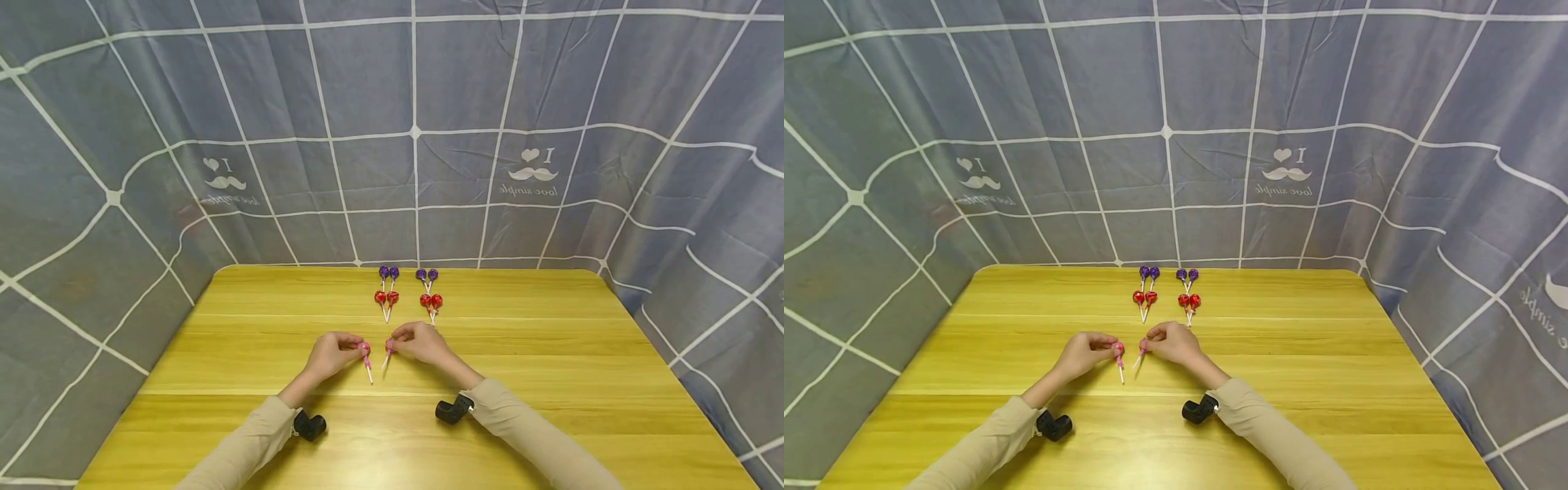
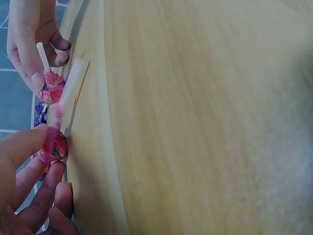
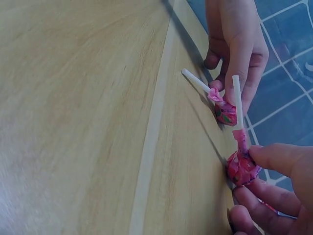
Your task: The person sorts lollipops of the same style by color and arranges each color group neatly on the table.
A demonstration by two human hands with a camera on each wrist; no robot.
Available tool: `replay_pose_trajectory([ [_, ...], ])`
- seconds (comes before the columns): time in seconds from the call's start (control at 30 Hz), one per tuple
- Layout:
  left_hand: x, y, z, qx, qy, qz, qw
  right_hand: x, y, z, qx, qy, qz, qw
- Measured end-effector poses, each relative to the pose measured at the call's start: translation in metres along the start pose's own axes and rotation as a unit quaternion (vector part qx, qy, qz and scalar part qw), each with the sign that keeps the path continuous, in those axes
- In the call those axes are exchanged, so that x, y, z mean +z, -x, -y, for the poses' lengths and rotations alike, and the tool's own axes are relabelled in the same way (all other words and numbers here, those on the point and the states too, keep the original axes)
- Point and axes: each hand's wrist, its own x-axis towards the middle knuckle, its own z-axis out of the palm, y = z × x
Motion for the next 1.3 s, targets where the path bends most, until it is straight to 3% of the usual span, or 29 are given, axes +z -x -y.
replay_pose_trajectory([
  [0.53,0.0,-0.004,-0.004,-0.014,-0.041,0.003,0.9991,-0.001,-0.002,-0.004,-0.009,0.009,-0.007,0.9999],
  [0.9,0.004,-0.028,-0.013,-0.003,-0.034,-0.013,0.9993,-0.012,-0.015,-0.01,-0.005,0.008,-0.044,0.999],
  [1.3,0.017,-0.047,-0.017,0.009,-0.025,0.001,0.9996,-0.008,-0.025,-0.013,-0.009,0.007,-0.065,0.9978],
])
